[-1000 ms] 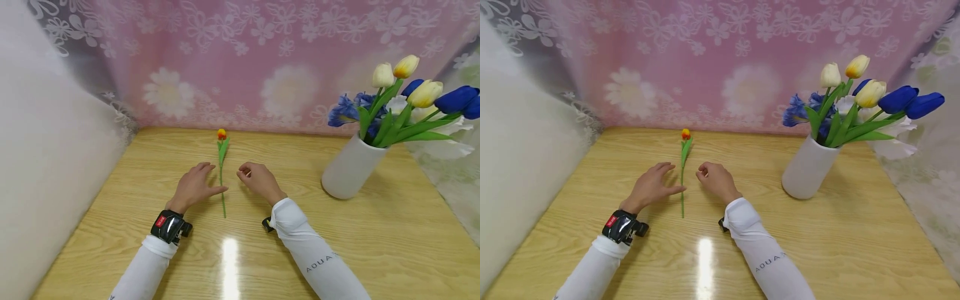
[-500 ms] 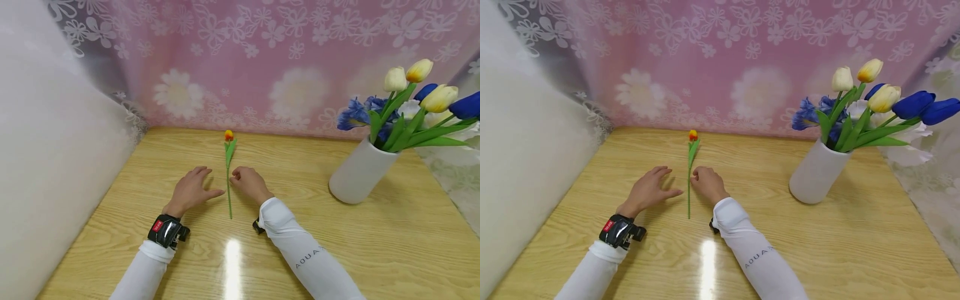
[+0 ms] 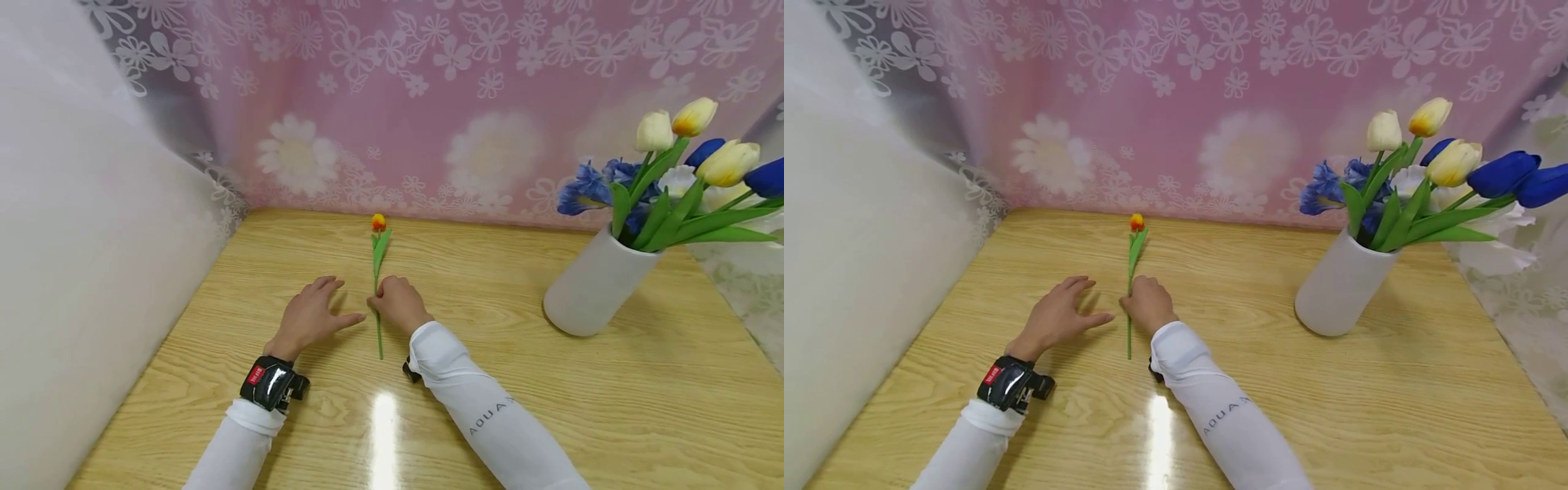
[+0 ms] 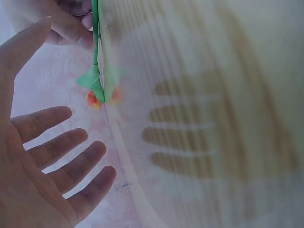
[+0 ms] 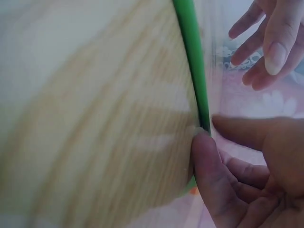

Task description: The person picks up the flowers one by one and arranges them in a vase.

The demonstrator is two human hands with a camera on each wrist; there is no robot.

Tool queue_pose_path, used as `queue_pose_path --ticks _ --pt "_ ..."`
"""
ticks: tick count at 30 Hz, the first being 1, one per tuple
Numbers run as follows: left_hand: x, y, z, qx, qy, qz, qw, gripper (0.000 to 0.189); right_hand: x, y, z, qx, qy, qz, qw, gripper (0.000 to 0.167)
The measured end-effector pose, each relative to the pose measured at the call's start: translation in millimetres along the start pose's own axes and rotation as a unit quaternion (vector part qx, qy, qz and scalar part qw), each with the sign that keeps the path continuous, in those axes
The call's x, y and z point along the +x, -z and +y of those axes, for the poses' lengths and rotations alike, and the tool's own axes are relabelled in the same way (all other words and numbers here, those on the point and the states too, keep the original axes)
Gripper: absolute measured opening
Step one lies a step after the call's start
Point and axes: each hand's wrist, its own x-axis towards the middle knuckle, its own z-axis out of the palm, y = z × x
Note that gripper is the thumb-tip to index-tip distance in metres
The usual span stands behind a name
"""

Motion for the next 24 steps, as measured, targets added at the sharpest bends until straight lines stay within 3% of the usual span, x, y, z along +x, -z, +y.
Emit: queue_pose_path --ticks 6,12,19,24 --pt "0.9 -0.6 2.6 0.002 -0.001 -0.002 1.0000 0.083 1.7 3 2 -0.016 -0.018 0.002 0.9997 0.036" --pt "2.3 -0.9 5.1 0.000 -0.007 0.000 1.0000 0.083 -0.4 9 6 0.014 -0.031 -0.016 0.9993 0.044" --pt "3.8 -1.0 7.8 -0.003 -0.011 -0.001 0.9999 0.083 -7.6 17 11 0.072 -0.022 -0.008 0.9971 0.019" --pt "5.5 0.7 10.2 -0.006 -0.015 0.002 0.9999 0.083 -13.5 27 13 0.144 -0.017 -0.008 0.9893 0.014"
